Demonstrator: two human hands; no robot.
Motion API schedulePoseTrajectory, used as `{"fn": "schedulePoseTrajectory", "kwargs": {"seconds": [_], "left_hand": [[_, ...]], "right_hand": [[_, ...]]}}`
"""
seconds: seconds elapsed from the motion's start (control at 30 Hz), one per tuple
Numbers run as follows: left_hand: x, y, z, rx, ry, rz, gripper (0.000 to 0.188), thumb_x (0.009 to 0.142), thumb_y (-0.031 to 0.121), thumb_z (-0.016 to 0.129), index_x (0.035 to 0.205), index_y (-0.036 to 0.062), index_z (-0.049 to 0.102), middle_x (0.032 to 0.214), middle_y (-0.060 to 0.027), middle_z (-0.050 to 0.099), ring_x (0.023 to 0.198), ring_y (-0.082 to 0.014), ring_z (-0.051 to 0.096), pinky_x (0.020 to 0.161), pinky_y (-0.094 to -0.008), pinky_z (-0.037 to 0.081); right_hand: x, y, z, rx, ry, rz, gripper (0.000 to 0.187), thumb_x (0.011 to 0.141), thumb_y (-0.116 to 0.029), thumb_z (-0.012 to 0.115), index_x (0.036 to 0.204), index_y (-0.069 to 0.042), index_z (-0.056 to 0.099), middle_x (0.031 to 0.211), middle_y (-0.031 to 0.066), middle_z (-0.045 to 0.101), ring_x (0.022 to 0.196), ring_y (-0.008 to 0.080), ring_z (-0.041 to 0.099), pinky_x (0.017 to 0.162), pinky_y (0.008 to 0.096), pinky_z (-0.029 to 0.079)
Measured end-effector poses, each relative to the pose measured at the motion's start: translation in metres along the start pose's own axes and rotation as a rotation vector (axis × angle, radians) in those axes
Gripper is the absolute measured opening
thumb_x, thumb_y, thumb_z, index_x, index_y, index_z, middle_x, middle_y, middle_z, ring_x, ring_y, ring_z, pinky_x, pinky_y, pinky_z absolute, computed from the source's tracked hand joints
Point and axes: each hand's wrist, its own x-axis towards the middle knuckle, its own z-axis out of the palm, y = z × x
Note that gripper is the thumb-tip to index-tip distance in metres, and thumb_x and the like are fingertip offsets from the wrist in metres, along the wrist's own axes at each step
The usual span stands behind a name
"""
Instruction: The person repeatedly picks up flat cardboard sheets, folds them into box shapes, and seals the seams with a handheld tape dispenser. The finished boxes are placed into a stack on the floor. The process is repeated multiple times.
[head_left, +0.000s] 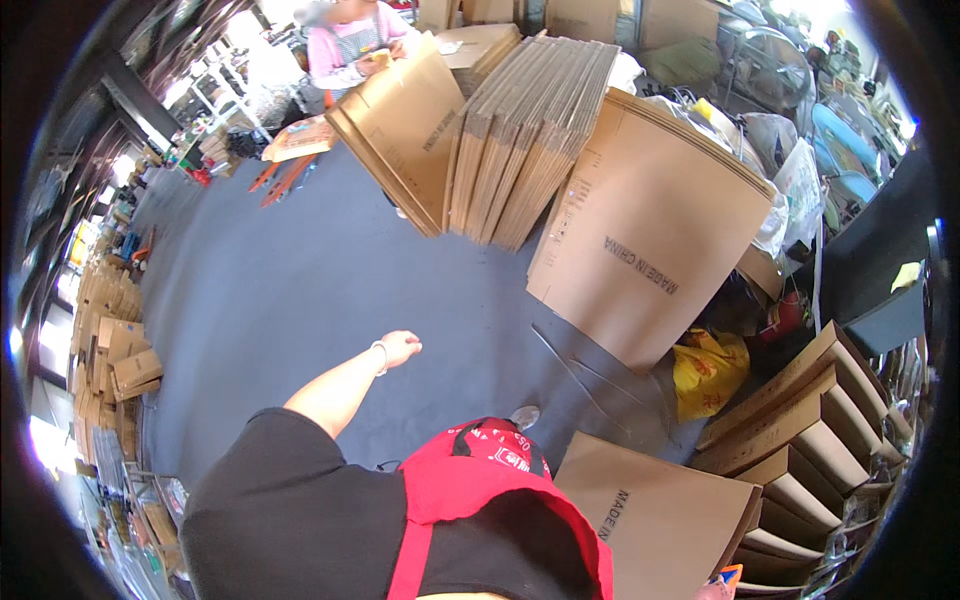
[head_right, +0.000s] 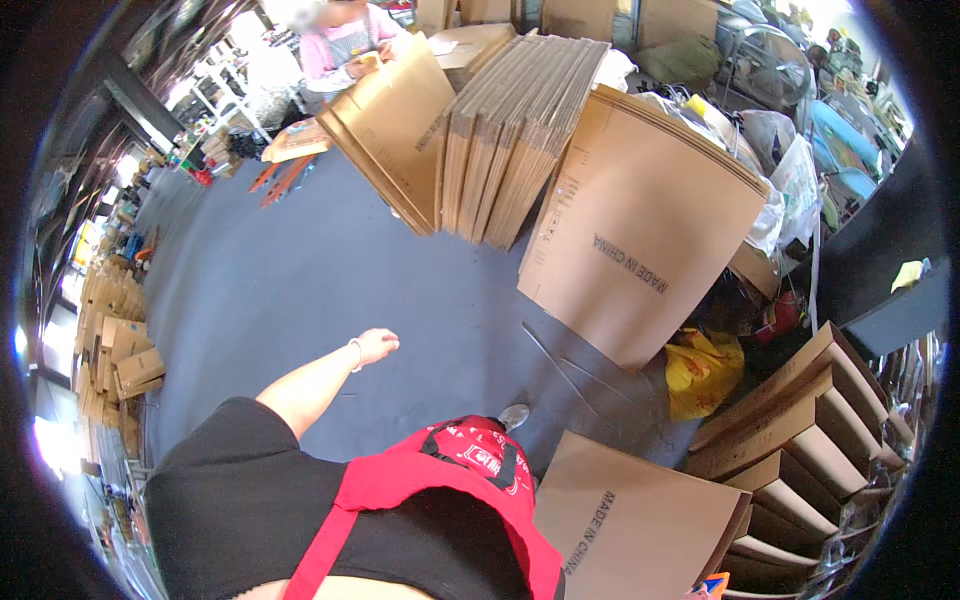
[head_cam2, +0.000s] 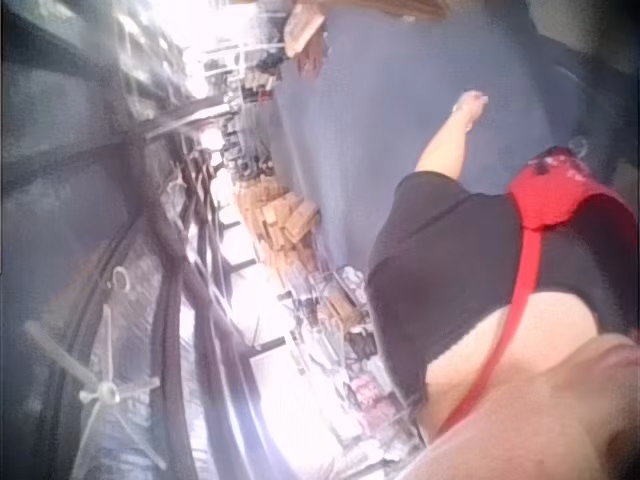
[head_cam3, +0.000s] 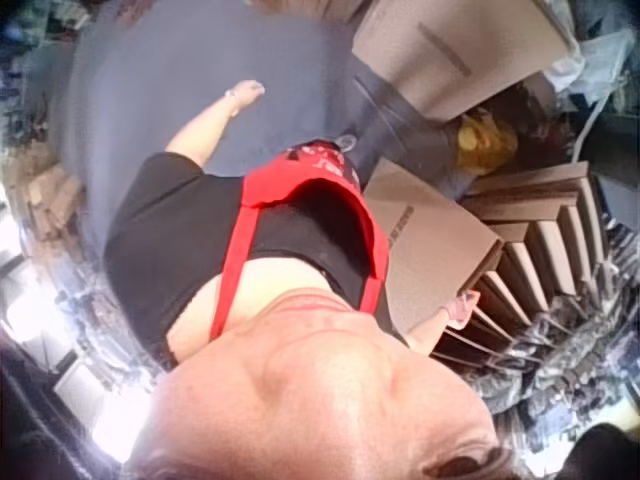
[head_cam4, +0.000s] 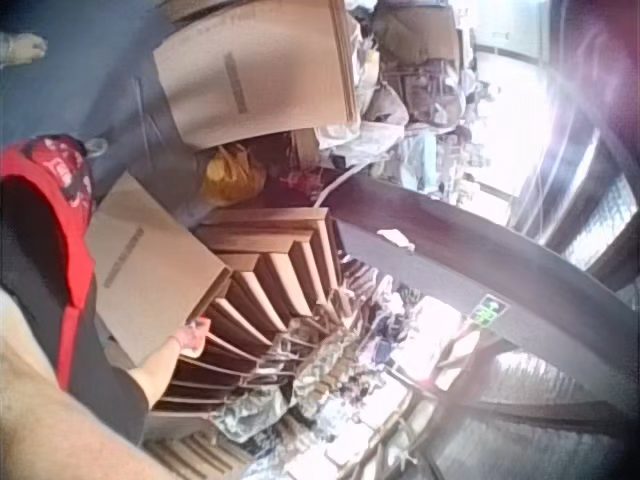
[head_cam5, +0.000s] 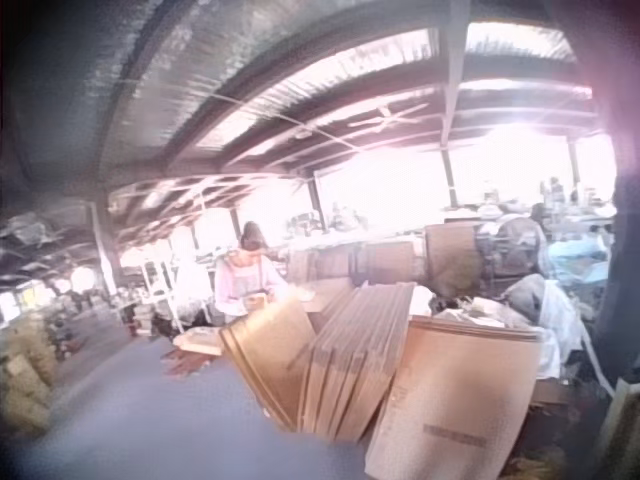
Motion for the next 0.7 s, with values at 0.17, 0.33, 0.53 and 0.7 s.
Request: {"fn": "schedulePoseTrajectory", "kwargs": {"seconds": [0.17,0.33,0.53,0.7], "left_hand": [[-0.102,-0.067,0.013,0.085,0.096,-0.113,0.069,0.098,0.047,0.069,0.154,0.0112,0.054,0.159,-0.017,0.052,0.149,-0.0328,0.048,0.123,-0.0427,0.039],[-0.119,0.018,-0.003,-0.106,0.354,0.162,0.077,0.097,0.049,0.071,0.158,0.0079,0.047,0.152,-0.0223,0.057,0.143,-0.0338,0.053,0.12,-0.0428,0.043],[-0.144,0.186,0.015,-0.668,-0.291,0.654,0.053,0.106,0.028,0.066,0.146,-0.0051,0.054,0.116,-0.0108,0.068,0.103,-0.0225,0.071,0.093,-0.0393,0.062],[-0.163,0.183,0.181,0.005,-0.261,0.594,0.12,0.093,0.078,0.06,0.159,-0.0154,0.027,0.163,-0.0343,0.038,0.151,-0.038,0.044,0.121,-0.0433,0.039]], "right_hand": [[-0.023,0.007,0.019,0.051,0.076,-0.009,0.026,0.09,-0.021,0.074,0.109,-0.035,0.061,0.102,0.0079,0.077,0.093,0.0332,0.075,0.077,0.0528,0.057],[-0.009,0.047,0.029,0.076,-0.017,-0.273,0.041,0.087,-0.041,0.085,0.117,-0.029,0.06,0.104,0.0066,0.078,0.099,0.0315,0.075,0.084,0.0453,0.058],[-0.049,0.04,0.036,0.675,-0.505,-0.445,0.035,0.072,-0.011,0.092,0.105,-0.006,0.081,0.091,0.007,0.078,0.083,0.0154,0.072,0.085,0.033,0.06],[-0.238,-0.101,0.041,0.621,-0.712,-0.701,0.046,0.073,-0.036,0.095,0.112,-0.016,0.082,0.092,0.0203,0.076,0.087,0.0288,0.075,0.084,0.0415,0.059]]}}
